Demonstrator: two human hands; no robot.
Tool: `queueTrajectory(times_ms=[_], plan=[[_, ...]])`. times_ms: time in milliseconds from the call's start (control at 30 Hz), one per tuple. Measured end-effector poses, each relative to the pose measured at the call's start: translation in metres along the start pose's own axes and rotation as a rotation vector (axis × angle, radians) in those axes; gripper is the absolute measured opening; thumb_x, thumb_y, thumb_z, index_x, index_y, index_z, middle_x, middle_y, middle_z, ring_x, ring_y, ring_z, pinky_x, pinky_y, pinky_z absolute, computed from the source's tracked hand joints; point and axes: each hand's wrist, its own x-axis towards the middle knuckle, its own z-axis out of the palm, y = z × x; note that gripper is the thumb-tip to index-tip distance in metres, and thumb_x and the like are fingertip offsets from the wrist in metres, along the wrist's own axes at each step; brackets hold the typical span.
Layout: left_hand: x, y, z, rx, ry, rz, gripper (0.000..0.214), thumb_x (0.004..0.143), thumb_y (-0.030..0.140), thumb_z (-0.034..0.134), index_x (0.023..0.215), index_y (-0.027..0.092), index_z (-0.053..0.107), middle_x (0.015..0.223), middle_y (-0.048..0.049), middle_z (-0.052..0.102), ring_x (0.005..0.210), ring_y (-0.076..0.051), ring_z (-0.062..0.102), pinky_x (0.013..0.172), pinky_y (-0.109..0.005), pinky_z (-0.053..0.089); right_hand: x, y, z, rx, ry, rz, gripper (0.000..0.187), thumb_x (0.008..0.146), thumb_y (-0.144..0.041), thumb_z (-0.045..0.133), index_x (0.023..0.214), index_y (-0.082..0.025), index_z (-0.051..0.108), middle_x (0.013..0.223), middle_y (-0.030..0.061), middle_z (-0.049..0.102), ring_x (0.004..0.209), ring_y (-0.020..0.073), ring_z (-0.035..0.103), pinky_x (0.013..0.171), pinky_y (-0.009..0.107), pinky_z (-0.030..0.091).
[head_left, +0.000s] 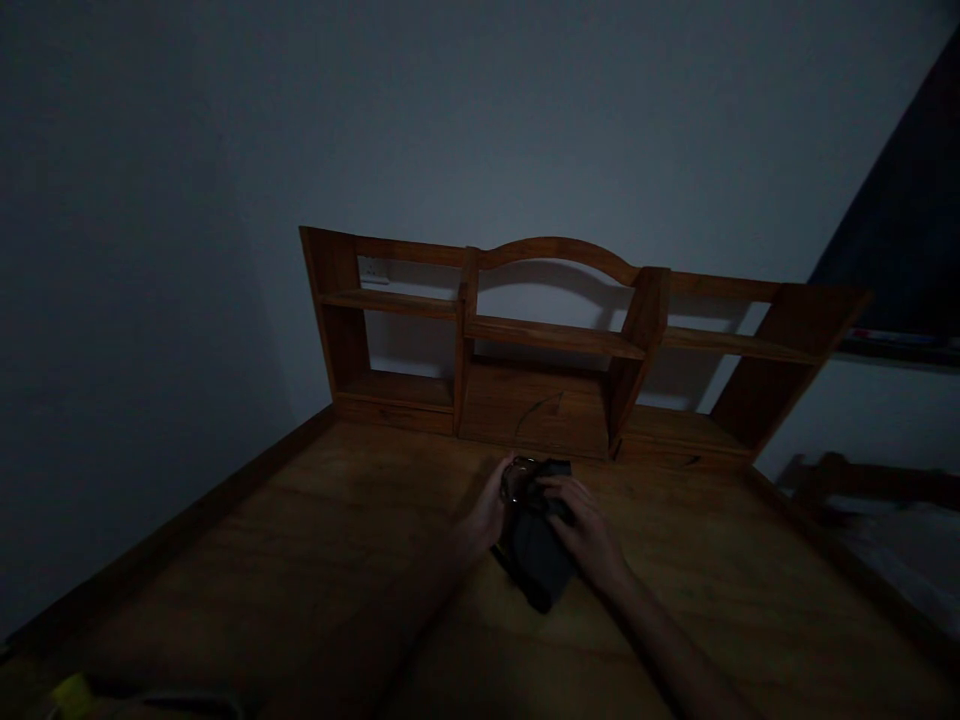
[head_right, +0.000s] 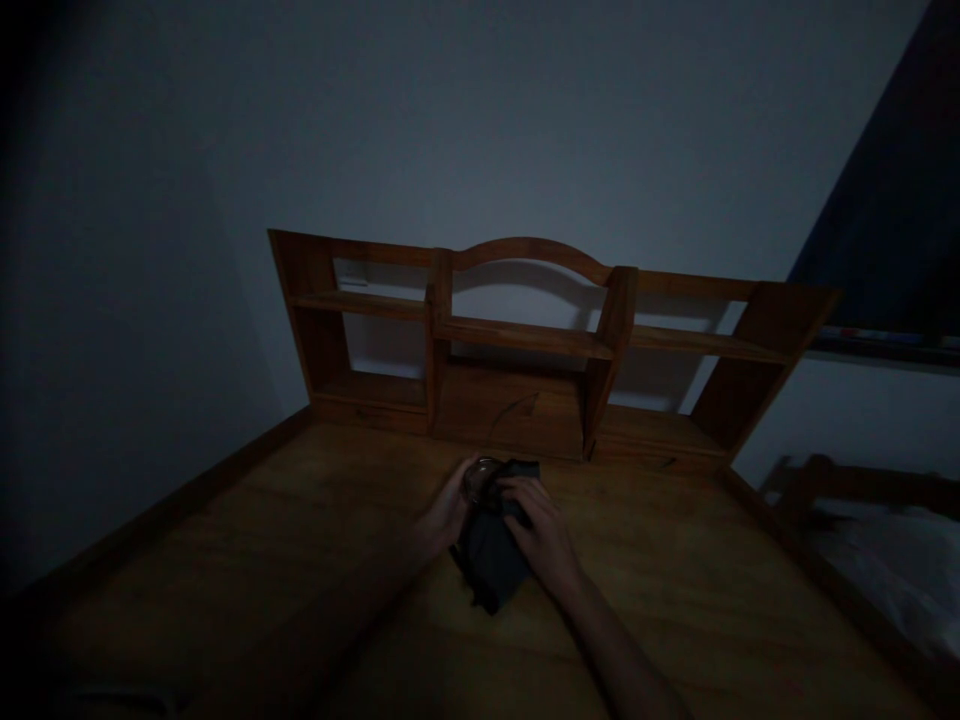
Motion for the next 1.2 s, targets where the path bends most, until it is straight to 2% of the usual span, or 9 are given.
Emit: queueTrajectory(times_ms=[133, 300, 400, 533, 633, 700, 800, 1067, 1200], plan=[[-0.003, 0.003, 0.001, 0.012, 0.037, -0.061, 0.035, 0.084, 0.048, 0.057, 0.088, 0.015, 0.07, 0.076, -0.0023, 0.074, 0.069, -0.017, 0.067, 0.079, -0.03, 0.048, 0.002, 0.0, -0.002, 0.01, 0.068, 0.086, 0.033, 0.088, -0.017, 0.056, 0.12, -0.027, 0.058, 0.122, 0.0057, 0.061, 0.119, 0.024, 0.052, 0.104, 0.046, 0.039], [0.001, 0.001, -0.004, -0.013, 0.035, 0.001, 0.031, 0.084, 0.045, 0.058, 0.088, 0.017, 0.07, 0.077, -0.0019, 0.075, 0.069, -0.018, 0.067, 0.082, -0.031, 0.048, 0.004, -0.004, 0.002, -0.002, 0.106, 0.074, 0.036, 0.089, -0.021, 0.055, 0.123, -0.028, 0.058, 0.124, 0.0061, 0.061, 0.12, 0.025, 0.053, 0.104, 0.048, 0.04], [0.003, 0.0, -0.005, -0.006, 0.015, -0.023, 0.034, 0.083, 0.046, 0.058, 0.09, 0.016, 0.07, 0.079, -0.0032, 0.075, 0.071, -0.019, 0.067, 0.083, -0.032, 0.047, 0.005, -0.005, 0.003, -0.029, 0.123, 0.066, 0.039, 0.09, -0.023, 0.053, 0.128, -0.028, 0.055, 0.131, 0.0068, 0.058, 0.124, 0.0256, 0.049, 0.106, 0.051, 0.038], [-0.001, -0.002, -0.002, 0.036, -0.03, -0.067, 0.039, 0.08, 0.05, 0.061, 0.098, 0.016, 0.071, 0.089, -0.0037, 0.075, 0.08, -0.02, 0.067, 0.084, -0.031, 0.047, 0.006, -0.004, 0.0, -0.013, 0.127, 0.125, 0.041, 0.091, -0.025, 0.052, 0.132, -0.028, 0.052, 0.135, 0.0062, 0.055, 0.128, 0.0242, 0.047, 0.108, 0.049, 0.037], [-0.006, -0.003, 0.002, 0.072, -0.096, -0.118, 0.042, 0.081, 0.051, 0.06, 0.098, 0.015, 0.071, 0.092, -0.0052, 0.075, 0.084, -0.02, 0.067, 0.087, -0.032, 0.046, 0.006, -0.001, 0.001, 0.0, 0.139, 0.174, 0.04, 0.091, -0.028, 0.054, 0.131, -0.027, 0.052, 0.133, 0.0063, 0.057, 0.124, 0.0243, 0.05, 0.106, 0.047, 0.038], [-0.008, -0.004, 0.005, 0.088, -0.119, -0.072, 0.037, 0.081, 0.047, 0.062, 0.099, 0.016, 0.071, 0.095, -0.0044, 0.075, 0.086, -0.02, 0.066, 0.087, -0.03, 0.046, 0.004, 0.002, 0.003, 0.013, 0.145, 0.21, 0.04, 0.09, -0.031, 0.055, 0.13, -0.027, 0.052, 0.13, 0.0066, 0.058, 0.122, 0.0247, 0.052, 0.104, 0.046, 0.041], [-0.01, -0.004, 0.008, 0.138, -0.102, -0.014, 0.033, 0.08, 0.042, 0.065, 0.102, 0.018, 0.07, 0.099, -0.0046, 0.074, 0.091, -0.02, 0.066, 0.087, -0.029, 0.045, 0.001, 0.008, 0.007, 0.022, 0.147, 0.253, 0.039, 0.089, -0.032, 0.055, 0.128, -0.025, 0.054, 0.126, 0.0072, 0.06, 0.117, 0.0257, 0.055, 0.101, 0.047, 0.043], [-0.011, -0.006, 0.007, 0.222, -0.106, -0.049, 0.034, 0.079, 0.043, 0.066, 0.099, 0.016, 0.072, 0.1, -0.0085, 0.073, 0.087, -0.02, 0.066, 0.082, -0.029, 0.046, -0.001, 0.008, 0.006, 0.002, 0.09, 0.32, 0.034, 0.09, -0.035, 0.053, 0.122, -0.022, 0.056, 0.114, 0.008, 0.066, 0.105, 0.0259, 0.062, 0.092, 0.043, 0.049], [-0.009, -0.008, 0.002, 0.248, -0.127, 0.033, 0.027, 0.078, 0.039, 0.068, 0.095, 0.018, 0.073, 0.097, -0.0066, 0.074, 0.084, -0.02, 0.066, 0.077, -0.027, 0.046, -0.002, 0.011, 0.007, -0.06, 0.045, 0.369, 0.036, 0.09, -0.036, 0.054, 0.123, -0.022, 0.054, 0.108, 0.0077, 0.067, 0.099, 0.0261, 0.064, 0.087, 0.043, 0.051]])
